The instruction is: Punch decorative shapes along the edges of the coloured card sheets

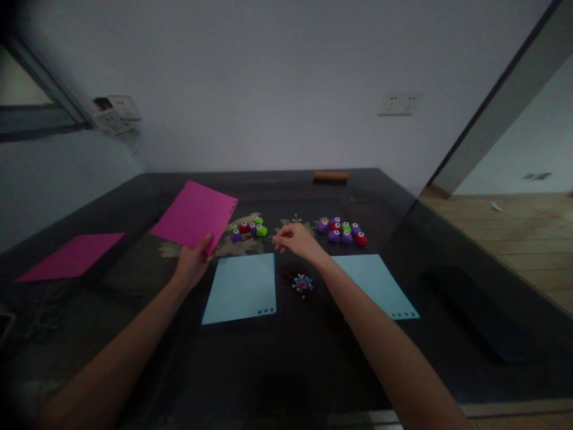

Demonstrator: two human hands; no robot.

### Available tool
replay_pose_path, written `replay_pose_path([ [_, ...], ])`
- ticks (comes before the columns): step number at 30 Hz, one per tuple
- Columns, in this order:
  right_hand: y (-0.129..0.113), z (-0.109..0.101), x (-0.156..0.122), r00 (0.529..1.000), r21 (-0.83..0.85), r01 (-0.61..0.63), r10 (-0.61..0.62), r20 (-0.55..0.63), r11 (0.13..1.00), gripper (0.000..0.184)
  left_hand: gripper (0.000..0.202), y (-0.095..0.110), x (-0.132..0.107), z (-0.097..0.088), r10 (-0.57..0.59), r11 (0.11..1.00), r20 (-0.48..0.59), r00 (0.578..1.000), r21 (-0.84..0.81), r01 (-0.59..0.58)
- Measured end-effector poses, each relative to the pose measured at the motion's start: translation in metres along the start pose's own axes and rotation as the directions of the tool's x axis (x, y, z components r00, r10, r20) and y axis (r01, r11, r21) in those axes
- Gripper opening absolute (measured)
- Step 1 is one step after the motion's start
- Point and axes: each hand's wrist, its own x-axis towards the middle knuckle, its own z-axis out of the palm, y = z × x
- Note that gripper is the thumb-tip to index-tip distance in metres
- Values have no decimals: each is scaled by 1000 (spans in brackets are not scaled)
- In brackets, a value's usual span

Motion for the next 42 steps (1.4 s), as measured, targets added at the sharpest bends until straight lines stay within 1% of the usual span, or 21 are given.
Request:
replay_pose_path([
  [4,5,7,2,1000,-9,6,-6,1,1000,10,38,-1,2,0,10,1000,-14,1000,-28,-11],
  [7,8,17,4,1000,-50,29,-29,1,998,9,36,-2,4,0,16,999,-25,1000,-48,-17],
  [11,8,36,9,998,-180,57,-54,18,982,12,35,-2,4,0,13,998,-22,1000,-57,-14],
  [15,5,56,24,999,-310,42,-41,10,950,13,35,-3,4,0,13,998,-14,1000,-60,-14],
  [18,2,71,38,998,-376,18,-36,-43,927,13,37,-4,5,-1,22,998,-11,1000,-62,-22],
  [21,-5,86,51,991,-442,-22,-41,-131,897,15,37,-7,7,-2,26,998,-6,1000,-57,-27],
  [24,-12,104,59,975,-506,-70,-49,-218,860,22,35,-9,8,-4,30,999,6,1000,-44,-30],
  [26,-16,114,62,963,-589,-104,-68,-262,802,30,33,-10,9,-5,36,999,13,999,-35,-36],
  [28,-19,122,65,957,-668,-131,-82,-278,733,35,32,-10,9,-6,44,999,24,999,-26,-44],
  [30,-20,127,68,957,-704,-158,-70,-283,692,39,30,-11,9,-6,56,998,36,998,-21,-55],
  [32,-20,131,71,955,-710,-182,-51,-294,681,41,30,-12,9,-7,67,998,45,997,-21,-66],
  [38,-19,139,77,939,-700,-207,-61,-338,683,41,29,-13,9,-7,70,998,53,996,-4,-70],
  [42,-19,137,75,935,-690,-205,-69,-347,694,38,30,-10,7,-6,62,998,53,997,9,-62],
])
